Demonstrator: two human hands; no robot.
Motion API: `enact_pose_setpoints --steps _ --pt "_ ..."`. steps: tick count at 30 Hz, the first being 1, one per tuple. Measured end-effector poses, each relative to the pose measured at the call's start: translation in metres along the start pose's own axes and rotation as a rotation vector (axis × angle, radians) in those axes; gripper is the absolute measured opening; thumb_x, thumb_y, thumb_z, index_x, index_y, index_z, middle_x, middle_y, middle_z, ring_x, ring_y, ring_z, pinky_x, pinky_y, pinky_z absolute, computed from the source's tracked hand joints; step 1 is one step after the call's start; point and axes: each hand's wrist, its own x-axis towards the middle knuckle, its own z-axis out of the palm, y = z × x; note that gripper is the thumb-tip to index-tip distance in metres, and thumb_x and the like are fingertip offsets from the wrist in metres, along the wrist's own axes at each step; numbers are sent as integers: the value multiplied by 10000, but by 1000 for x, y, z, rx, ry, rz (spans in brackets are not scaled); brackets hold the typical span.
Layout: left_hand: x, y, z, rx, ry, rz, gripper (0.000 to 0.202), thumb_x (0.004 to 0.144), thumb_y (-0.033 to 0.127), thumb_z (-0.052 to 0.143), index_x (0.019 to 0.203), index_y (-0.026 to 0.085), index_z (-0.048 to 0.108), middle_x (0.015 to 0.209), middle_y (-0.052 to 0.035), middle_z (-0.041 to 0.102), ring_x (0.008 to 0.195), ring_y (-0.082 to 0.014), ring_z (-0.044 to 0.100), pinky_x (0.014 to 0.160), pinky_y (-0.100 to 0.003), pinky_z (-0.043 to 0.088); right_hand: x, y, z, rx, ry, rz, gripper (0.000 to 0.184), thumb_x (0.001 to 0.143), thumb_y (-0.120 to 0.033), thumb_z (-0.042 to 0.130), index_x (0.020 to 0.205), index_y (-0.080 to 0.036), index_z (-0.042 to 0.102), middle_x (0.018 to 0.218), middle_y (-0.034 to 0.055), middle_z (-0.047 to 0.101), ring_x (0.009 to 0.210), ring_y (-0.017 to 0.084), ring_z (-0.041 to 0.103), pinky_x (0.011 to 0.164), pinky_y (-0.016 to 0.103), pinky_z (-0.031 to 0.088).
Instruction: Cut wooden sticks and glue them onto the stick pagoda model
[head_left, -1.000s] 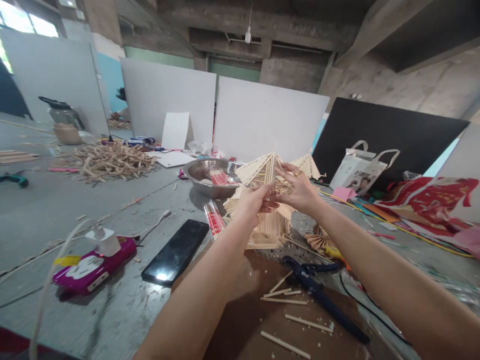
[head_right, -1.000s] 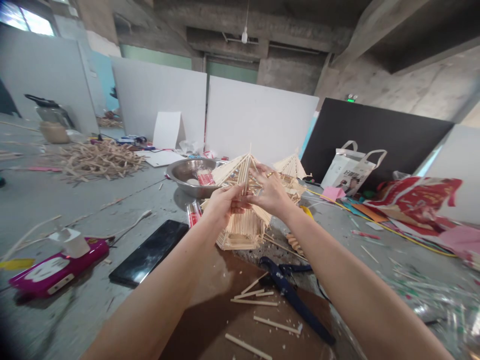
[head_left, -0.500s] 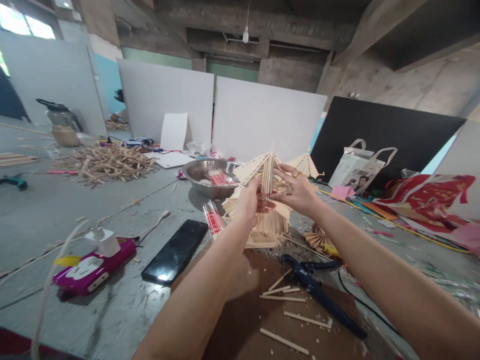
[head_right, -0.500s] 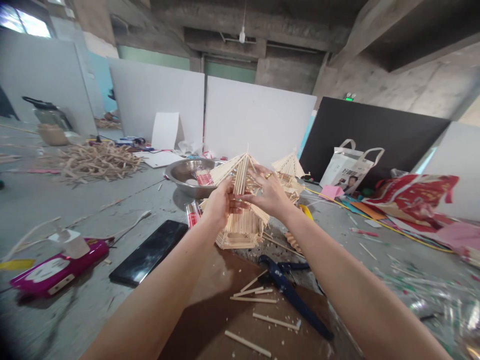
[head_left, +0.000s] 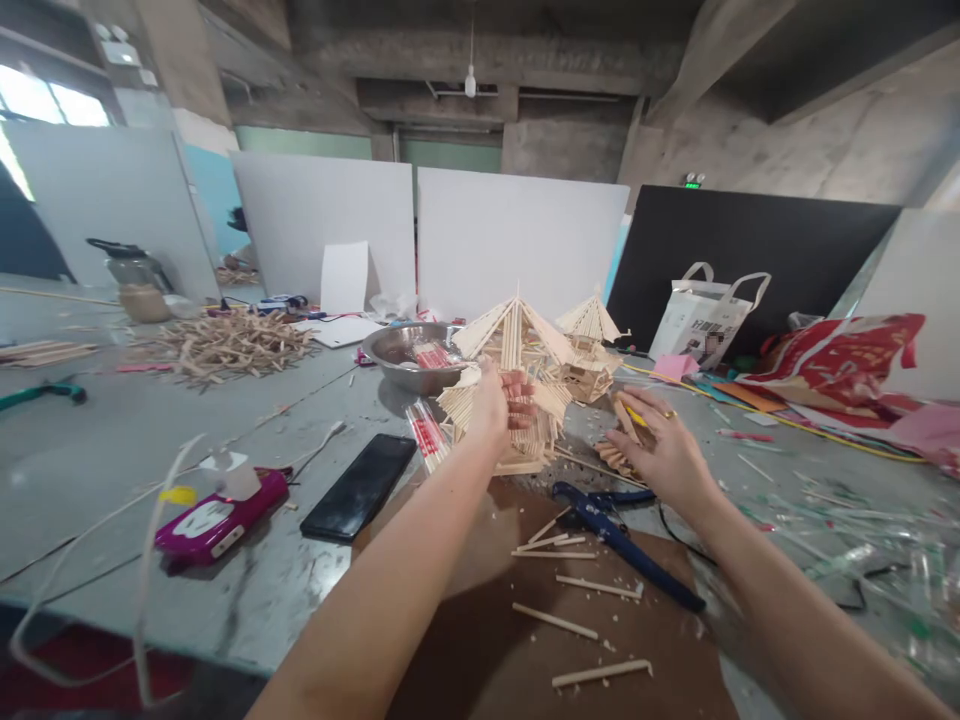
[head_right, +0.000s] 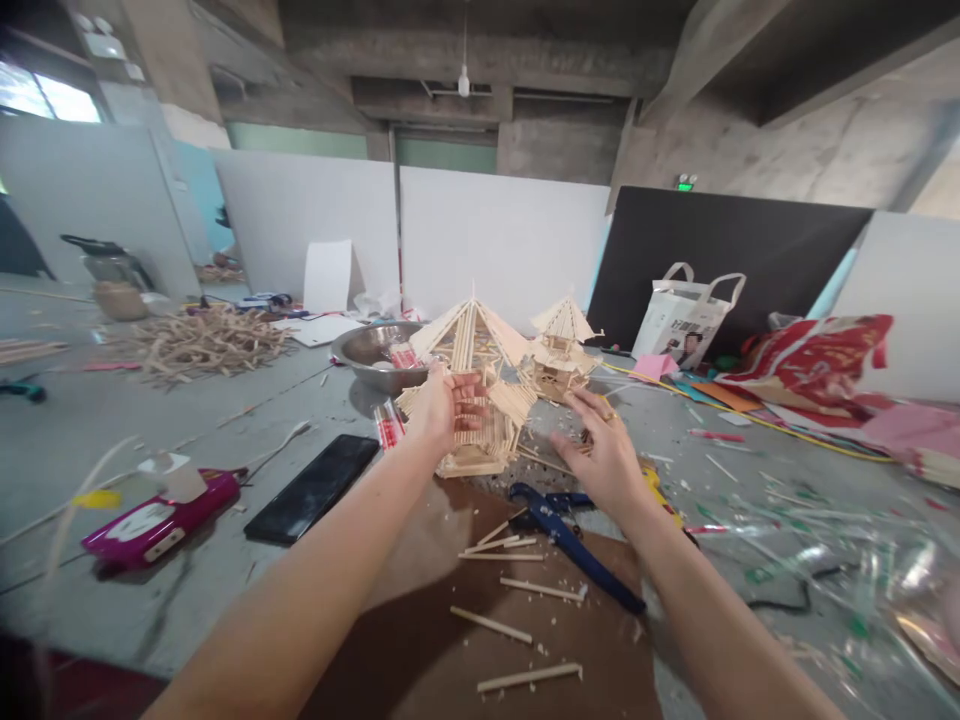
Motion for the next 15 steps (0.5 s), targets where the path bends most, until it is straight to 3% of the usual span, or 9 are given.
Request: enact_pose_setpoints --steps 3,5,8,12,15 --pt "-11 -11 -4 30 47 48 511 768 560 212 799 150 517 704 -38 575 396 -76 466 358 -208 358 -27 15 -7 48 -5 160 391 710 -421 499 993 -161 575 1089 117 545 1013 234 492 880 400 366" --pt "-18 -22 -7 167 74 162 391 774 478 296 780 156 518 719 -31 572 435 -73 467 398 -207 378 -43 25 -10 63 -15 261 375 709 -429 480 955 -165 587 1035 108 581 962 233 527 845 395 388" --pt "-29 -39 -12 696 81 548 234 749 347 412 699 165 550 699 -33 575 601 -122 519 540 -247 424 -62 38 -9 51 -12 357 373 699 -434 463 924 -168 596 977 100 615 897 239 559 797 397 412" --pt "-36 -56 -13 1359 12 1130 183 760 244 430 820 183 592 899 -67 595 925 -205 482 816 -361 369 -77 49 -3 34 -24 377 336 684 -409 456 862 -172 615 902 100 645 836 245 582 748 396 433" --pt "-31 -65 -11 1621 -33 1315 205 767 218 434 907 193 581 1007 -82 560 1015 -225 436 893 -413 306 -82 53 0 14 -49 359 327 685 -397 456 857 -174 622 909 100 648 861 250 578 769 407 424"
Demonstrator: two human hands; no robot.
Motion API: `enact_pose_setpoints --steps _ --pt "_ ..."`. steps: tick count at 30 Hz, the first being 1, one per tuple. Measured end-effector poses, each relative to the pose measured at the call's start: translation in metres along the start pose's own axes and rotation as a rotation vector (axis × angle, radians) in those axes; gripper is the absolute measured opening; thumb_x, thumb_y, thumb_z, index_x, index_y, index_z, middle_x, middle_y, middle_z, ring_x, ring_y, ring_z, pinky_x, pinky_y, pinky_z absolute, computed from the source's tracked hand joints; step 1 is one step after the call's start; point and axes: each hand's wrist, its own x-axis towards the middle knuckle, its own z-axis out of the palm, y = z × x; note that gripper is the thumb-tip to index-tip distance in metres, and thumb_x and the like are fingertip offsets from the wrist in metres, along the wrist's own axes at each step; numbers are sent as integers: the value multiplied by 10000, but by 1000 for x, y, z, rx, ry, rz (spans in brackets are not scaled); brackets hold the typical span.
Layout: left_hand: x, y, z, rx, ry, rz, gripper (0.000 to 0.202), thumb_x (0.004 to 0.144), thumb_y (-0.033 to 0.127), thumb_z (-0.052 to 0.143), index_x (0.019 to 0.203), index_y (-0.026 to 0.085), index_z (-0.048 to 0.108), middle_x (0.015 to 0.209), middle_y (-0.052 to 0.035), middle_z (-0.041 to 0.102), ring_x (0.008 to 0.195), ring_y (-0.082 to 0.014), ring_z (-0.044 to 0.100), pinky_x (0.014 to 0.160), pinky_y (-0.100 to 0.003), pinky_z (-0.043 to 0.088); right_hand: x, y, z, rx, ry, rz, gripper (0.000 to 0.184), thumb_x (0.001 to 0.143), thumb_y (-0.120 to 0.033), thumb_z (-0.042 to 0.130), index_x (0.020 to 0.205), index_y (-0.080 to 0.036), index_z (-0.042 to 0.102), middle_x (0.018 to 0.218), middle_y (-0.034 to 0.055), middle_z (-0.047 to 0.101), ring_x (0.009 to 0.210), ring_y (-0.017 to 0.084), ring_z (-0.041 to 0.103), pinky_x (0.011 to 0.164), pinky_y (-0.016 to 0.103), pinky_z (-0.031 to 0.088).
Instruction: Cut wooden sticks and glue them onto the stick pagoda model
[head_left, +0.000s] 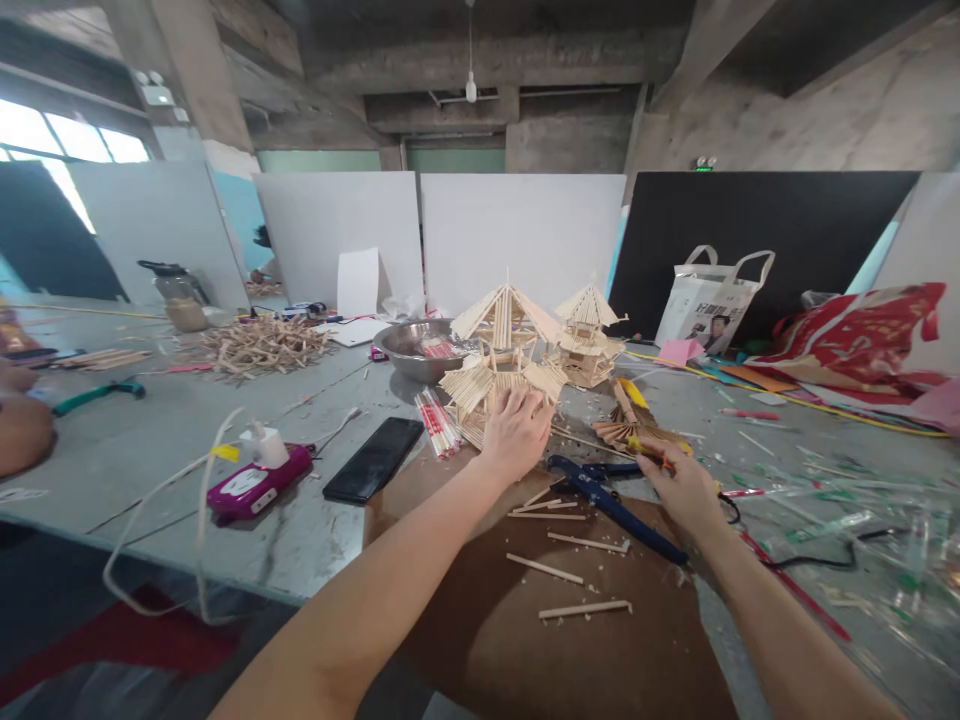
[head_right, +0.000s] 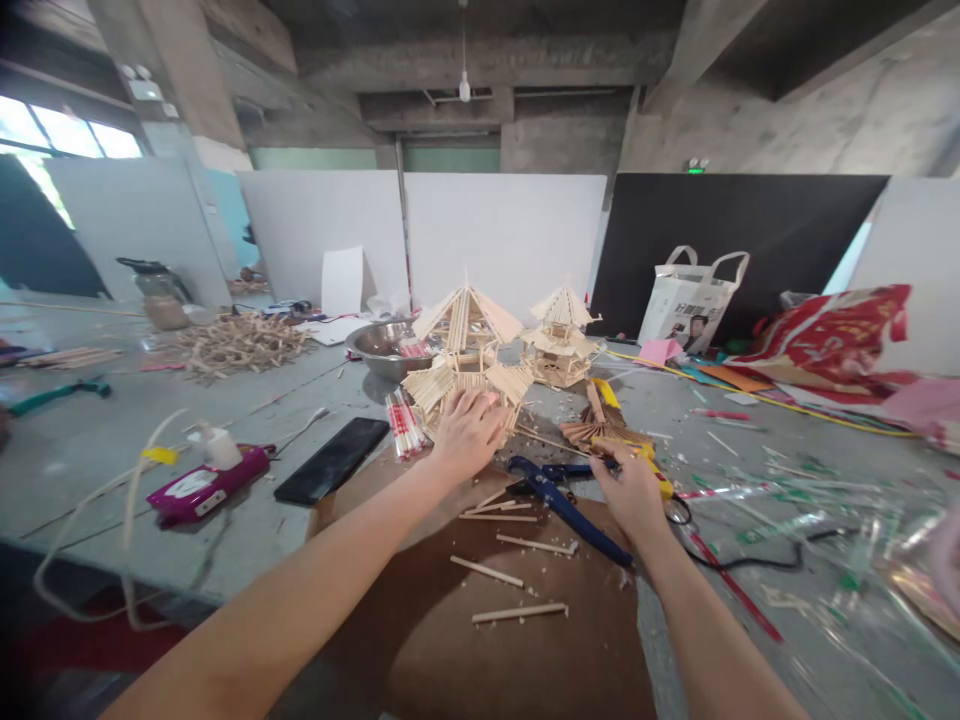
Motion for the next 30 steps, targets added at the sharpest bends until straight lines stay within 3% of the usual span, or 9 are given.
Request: enact_pose_setpoints --steps 4,10,17,26,30 --pt "9 -2 13 131 -66 124 243 762 178 436 966 189 567 1071 -97 523 1105 -250 368 938 -459 245 -1 2 2 -8 -40 -32 317 698 -379 452 865 -173 626 920 95 647 892 249 571 800 420 411" --pt "23 -7 17 155 -129 172 192 722 173 482 878 166 594 990 -80 551 1084 -259 377 951 -489 225 -5 3 7 -29 -67 -55 316 716 -392 452 875 -181 626 911 83 649 889 244 569 803 425 409" --pt "20 -9 12 171 -95 184 210 763 164 411 821 161 613 988 -81 555 1059 -250 394 944 -480 227 -4 5 6 -33 -80 -75 307 722 -380 455 863 -170 630 898 84 652 875 233 572 788 394 419" --pt "15 -21 2 100 -136 162 219 759 190 417 760 201 636 928 -59 592 1027 -230 417 941 -451 216 1 -3 -7 -133 -81 36 307 708 -382 435 819 -189 647 776 66 667 677 211 595 634 358 454" --pt "11 -10 -4 60 -78 150 225 760 165 408 794 186 629 975 -62 584 1080 -253 379 948 -467 194 0 -5 -9 -115 -98 52 282 710 -370 438 785 -195 646 774 55 670 676 198 597 641 332 450"
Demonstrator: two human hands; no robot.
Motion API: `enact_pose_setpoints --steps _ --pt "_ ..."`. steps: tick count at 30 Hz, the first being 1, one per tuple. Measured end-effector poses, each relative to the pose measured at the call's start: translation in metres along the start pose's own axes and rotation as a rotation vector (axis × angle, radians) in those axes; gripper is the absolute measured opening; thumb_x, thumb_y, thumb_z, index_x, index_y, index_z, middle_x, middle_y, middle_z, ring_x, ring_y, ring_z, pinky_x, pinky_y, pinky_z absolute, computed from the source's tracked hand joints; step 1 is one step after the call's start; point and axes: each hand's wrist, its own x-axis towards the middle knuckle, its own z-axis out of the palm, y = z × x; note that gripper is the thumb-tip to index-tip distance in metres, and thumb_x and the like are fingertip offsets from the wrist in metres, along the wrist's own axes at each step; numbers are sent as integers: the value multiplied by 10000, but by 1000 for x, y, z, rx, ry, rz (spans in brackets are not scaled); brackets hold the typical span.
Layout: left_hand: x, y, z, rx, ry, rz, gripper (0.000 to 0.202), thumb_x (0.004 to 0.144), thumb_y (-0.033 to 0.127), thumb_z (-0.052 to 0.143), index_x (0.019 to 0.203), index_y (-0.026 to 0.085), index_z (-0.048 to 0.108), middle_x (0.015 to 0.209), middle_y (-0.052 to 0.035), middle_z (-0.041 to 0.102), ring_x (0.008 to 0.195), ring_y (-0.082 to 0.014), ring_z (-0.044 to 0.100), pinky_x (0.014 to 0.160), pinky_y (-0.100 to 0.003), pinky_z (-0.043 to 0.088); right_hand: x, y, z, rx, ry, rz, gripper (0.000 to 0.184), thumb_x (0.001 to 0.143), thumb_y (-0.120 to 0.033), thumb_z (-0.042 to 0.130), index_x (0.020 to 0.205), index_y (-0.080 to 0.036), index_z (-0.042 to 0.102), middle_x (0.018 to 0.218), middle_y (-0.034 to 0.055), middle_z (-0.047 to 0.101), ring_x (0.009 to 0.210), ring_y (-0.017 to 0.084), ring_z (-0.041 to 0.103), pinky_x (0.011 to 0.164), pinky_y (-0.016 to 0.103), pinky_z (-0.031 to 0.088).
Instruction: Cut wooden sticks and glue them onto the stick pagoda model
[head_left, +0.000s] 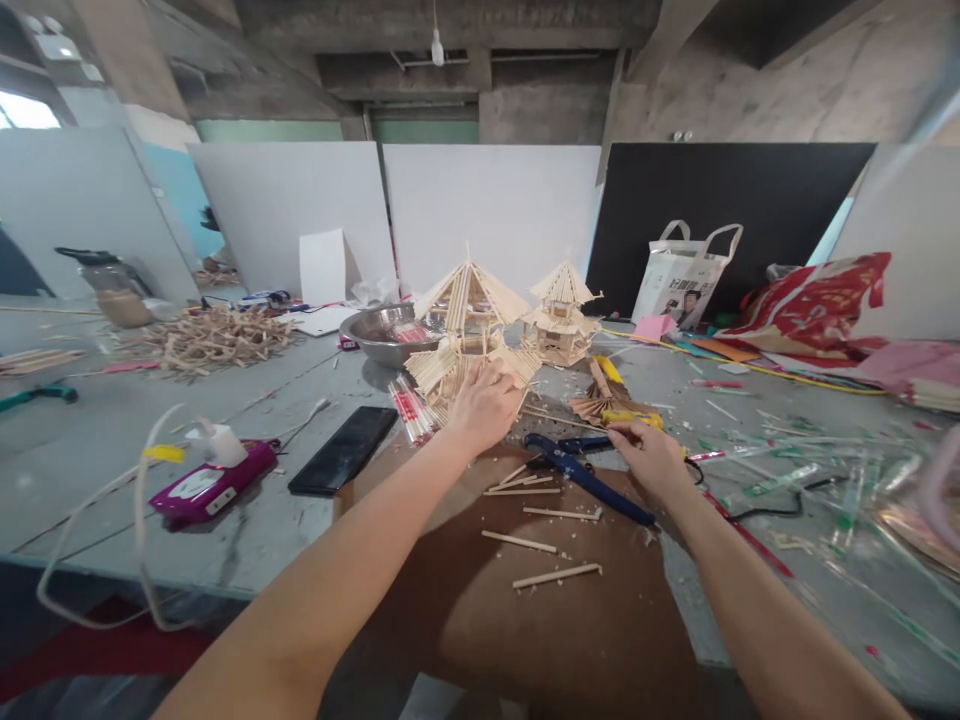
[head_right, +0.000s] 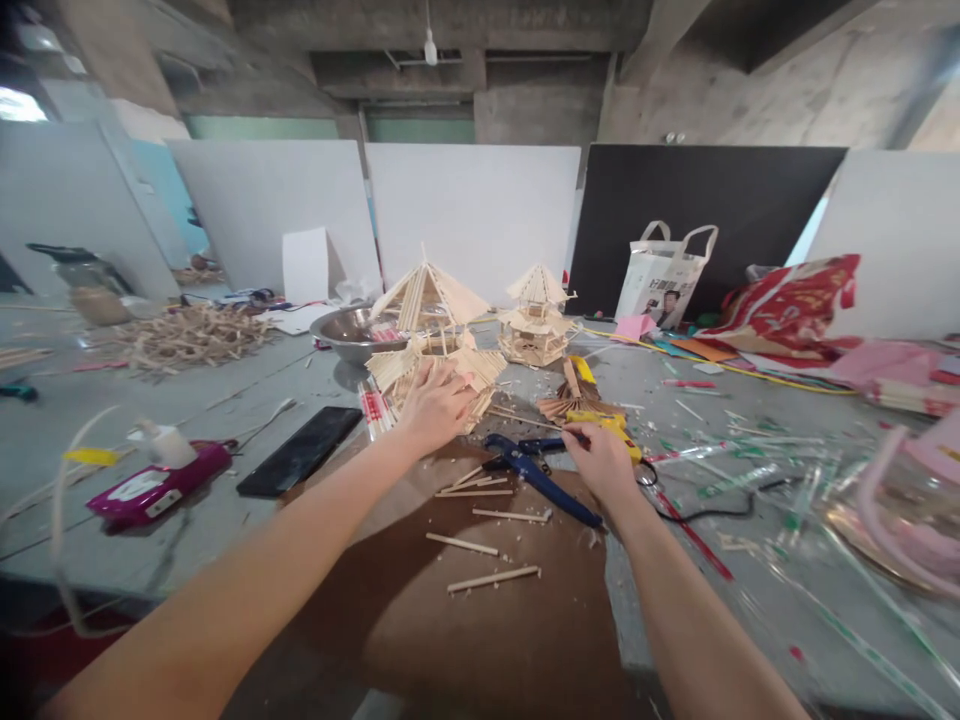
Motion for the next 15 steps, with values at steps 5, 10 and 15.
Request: enact_pose_setpoints --steps 5,10,15 --pt "-4 28 -10 -267 -29 45 239 792 216 377 817 188 613 927 -70 582 941 -183 469 841 -336 339 -10 -15 -3 2 -194 -182 232 750 -321 427 767 -205 628 763 28 660 667 164 585 629 277 433" --pt "-18 43 4 -601 -233 -155 248 781 292 396 725 199 618 737 -48 608 694 -134 530 669 -244 383 -27 -45 -1 -260 -434 -495 245 803 -289 378 827 -210 609 815 52 634 752 179 578 639 275 397" --pt "-26 56 13 -613 -358 -124 226 763 295 418 682 200 606 730 -40 633 677 -138 554 639 -230 384 -37 -57 7 -381 -629 -546 160 774 -253 444 802 -210 595 791 47 630 709 172 582 582 249 363"
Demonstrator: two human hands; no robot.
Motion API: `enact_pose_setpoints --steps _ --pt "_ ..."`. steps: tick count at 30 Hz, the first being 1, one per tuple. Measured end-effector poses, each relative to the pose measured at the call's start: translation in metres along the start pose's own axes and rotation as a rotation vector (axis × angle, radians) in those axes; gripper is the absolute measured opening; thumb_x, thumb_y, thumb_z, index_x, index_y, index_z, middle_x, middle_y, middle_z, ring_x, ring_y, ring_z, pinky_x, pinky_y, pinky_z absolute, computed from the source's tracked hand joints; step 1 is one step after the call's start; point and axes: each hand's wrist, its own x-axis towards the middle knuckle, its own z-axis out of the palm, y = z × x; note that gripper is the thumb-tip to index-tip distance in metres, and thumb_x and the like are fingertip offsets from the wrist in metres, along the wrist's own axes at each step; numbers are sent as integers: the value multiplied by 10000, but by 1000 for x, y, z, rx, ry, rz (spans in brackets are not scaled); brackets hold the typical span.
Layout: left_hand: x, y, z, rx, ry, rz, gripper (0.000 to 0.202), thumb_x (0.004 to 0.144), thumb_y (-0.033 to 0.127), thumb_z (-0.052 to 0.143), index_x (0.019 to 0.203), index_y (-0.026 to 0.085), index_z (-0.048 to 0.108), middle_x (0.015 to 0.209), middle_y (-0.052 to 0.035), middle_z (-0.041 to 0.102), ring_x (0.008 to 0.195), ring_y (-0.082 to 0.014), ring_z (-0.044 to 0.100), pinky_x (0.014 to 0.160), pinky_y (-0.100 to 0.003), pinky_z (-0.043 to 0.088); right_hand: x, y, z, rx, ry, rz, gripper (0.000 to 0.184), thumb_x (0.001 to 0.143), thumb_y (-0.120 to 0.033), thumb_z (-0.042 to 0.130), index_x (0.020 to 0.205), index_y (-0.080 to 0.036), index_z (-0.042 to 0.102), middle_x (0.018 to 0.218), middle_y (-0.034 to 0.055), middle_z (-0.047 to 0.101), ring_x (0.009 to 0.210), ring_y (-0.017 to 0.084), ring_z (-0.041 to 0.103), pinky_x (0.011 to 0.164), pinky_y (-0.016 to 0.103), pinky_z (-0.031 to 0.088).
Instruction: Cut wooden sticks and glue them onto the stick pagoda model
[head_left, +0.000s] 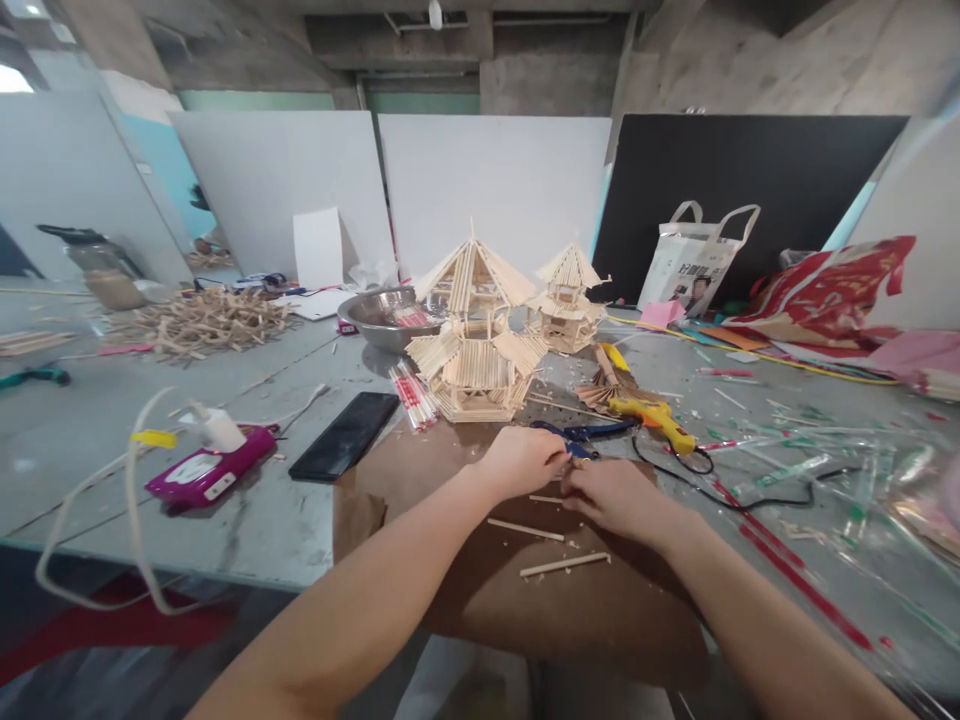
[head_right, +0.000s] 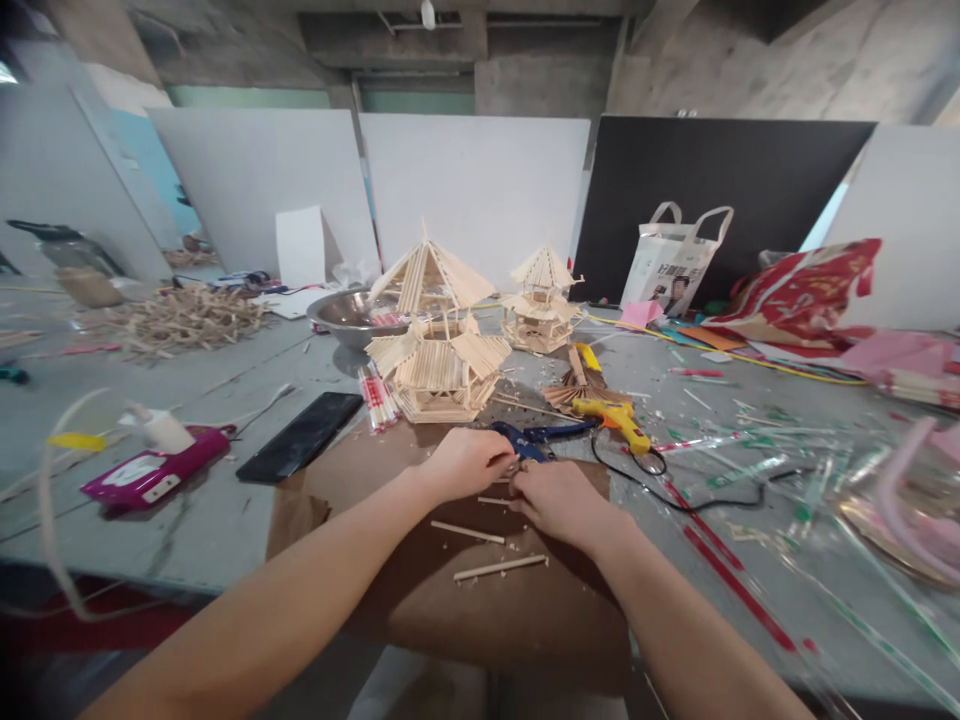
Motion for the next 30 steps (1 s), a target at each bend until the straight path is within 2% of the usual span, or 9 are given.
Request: enact_pose_setpoints --steps 4,9,13,16,20,23,25,28,30 --pt "1 4 4 110 -65 59 270 789 279 358 693 185 592 751 -39 639 685 -144 568 601 -229 386 2 -3 4 -16 -68 61 168 787 -202 398 798 -188 565 811 57 628 724 173 580 567 242 340" --pt "0 -1 6 110 -41 30 236 771 242 376 712 200 601 760 -16 637 694 -128 561 587 -206 372 5 -3 2 -8 -37 120 205 820 -213 346 904 -153 523 895 91 606 804 183 558 614 249 333" --pt "-2 -2 5 71 -27 -13 267 785 275 366 717 198 612 729 -28 634 668 -129 554 566 -204 357 7 3 -1 -31 73 244 218 841 -242 315 855 -161 517 814 79 603 796 192 545 617 259 325" --pt "-3 -2 5 28 -51 -36 307 796 331 357 733 194 624 702 -43 632 639 -133 550 543 -205 342 7 9 1 -2 164 250 234 848 -262 302 815 -173 516 766 66 595 773 184 536 633 262 328" --pt "0 -4 3 -141 -33 -103 329 794 354 365 707 185 634 618 -30 610 555 -111 516 510 -196 324 7 20 7 254 333 294 204 822 -311 353 791 -187 511 740 37 591 710 162 534 619 254 349" --pt "3 -9 2 -389 4 -225 353 774 387 385 670 154 629 525 -8 562 463 -86 458 475 -188 325 8 35 13 505 535 354 209 792 -354 388 798 -186 513 720 22 581 653 147 522 598 248 370" --pt "4 -11 3 -559 -10 -336 360 756 405 397 719 134 632 483 10 527 395 -72 404 428 -189 314 8 46 16 633 620 381 227 772 -374 410 790 -179 523 691 17 566 620 142 506 588 251 379" --pt "4 -14 6 -763 -71 -454 384 734 417 412 832 115 627 472 28 498 328 -59 331 354 -194 262 9 56 20 809 622 394 245 745 -397 447 791 -172 531 649 2 543 553 122 468 554 247 377" --pt "3 -15 7 -822 -99 -455 394 717 425 435 861 116 631 485 29 505 322 -50 311 341 -193 236 10 56 21 921 605 384 246 737 -403 460 790 -171 527 645 -4 543 521 106 452 537 240 374"
